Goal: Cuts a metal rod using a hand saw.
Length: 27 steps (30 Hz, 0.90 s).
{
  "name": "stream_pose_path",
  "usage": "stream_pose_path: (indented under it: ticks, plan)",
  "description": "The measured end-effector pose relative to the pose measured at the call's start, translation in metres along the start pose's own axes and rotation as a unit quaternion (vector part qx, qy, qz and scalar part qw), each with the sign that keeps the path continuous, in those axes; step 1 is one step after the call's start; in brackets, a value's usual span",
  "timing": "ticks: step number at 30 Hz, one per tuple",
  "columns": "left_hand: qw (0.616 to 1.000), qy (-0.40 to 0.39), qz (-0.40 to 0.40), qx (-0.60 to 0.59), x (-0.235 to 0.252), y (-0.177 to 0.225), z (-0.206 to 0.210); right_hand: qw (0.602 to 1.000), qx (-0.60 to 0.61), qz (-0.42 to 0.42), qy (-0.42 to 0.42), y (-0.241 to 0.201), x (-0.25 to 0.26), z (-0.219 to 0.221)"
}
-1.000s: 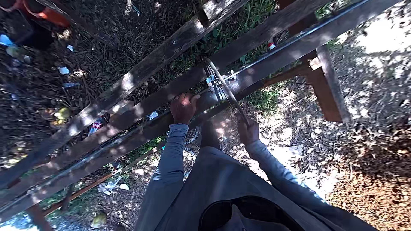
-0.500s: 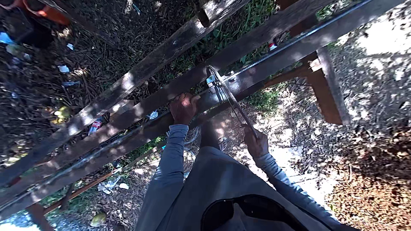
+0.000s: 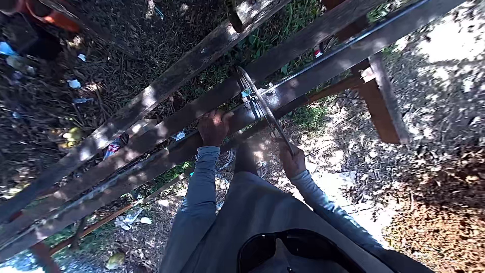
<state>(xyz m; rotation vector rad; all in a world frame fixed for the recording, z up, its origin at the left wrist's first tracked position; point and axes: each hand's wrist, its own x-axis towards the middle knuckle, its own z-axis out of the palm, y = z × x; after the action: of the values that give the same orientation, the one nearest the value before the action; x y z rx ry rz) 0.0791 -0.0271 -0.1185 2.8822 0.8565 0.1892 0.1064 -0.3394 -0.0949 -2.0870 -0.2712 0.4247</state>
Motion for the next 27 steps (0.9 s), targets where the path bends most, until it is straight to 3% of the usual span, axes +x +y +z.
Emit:
stream_pose_path:
  ticks: [2,4,7,9,12,17,23,25,27]
  plan:
    - [1.0,0.011,0.006,-0.003,0.0,-0.002,0.0,1.0,0.012,-0.006,-0.002,-0.001,-0.026,-0.015]
    - [1.0,0.019,0.013,0.001,0.001,-0.005,0.001,1.0,-0.014,0.004,-0.001,-0.03,-0.014,-0.011]
    - [1.0,-0.001,0.011,-0.001,0.001,-0.003,0.001,0.998,-0.059,0.015,-0.014,-0.066,0.064,0.029]
    - [1.0,-0.01,0.005,0.006,-0.001,-0.004,0.0,0.999,-0.022,-0.032,0.027,-0.071,0.11,0.062]
    - [1.0,-0.001,0.008,0.004,0.002,-0.003,0.0,0.998,0.0,-0.05,0.043,-0.075,0.125,0.069]
    - [0.999,0.029,0.026,-0.001,-0.001,-0.006,0.005,1.0,-0.012,-0.023,0.017,-0.063,0.107,0.056]
    - [1.0,0.018,0.018,-0.002,0.001,-0.005,0.002,1.0,0.011,-0.01,0.003,0.012,-0.011,0.004]
    - [1.0,0.009,0.013,-0.001,0.001,-0.004,0.001,1.0,0.011,-0.019,0.007,0.006,-0.029,-0.01]
    - [1.0,0.0,0.01,-0.002,0.003,-0.004,0.001,1.0,-0.014,-0.002,0.005,-0.019,-0.008,-0.003]
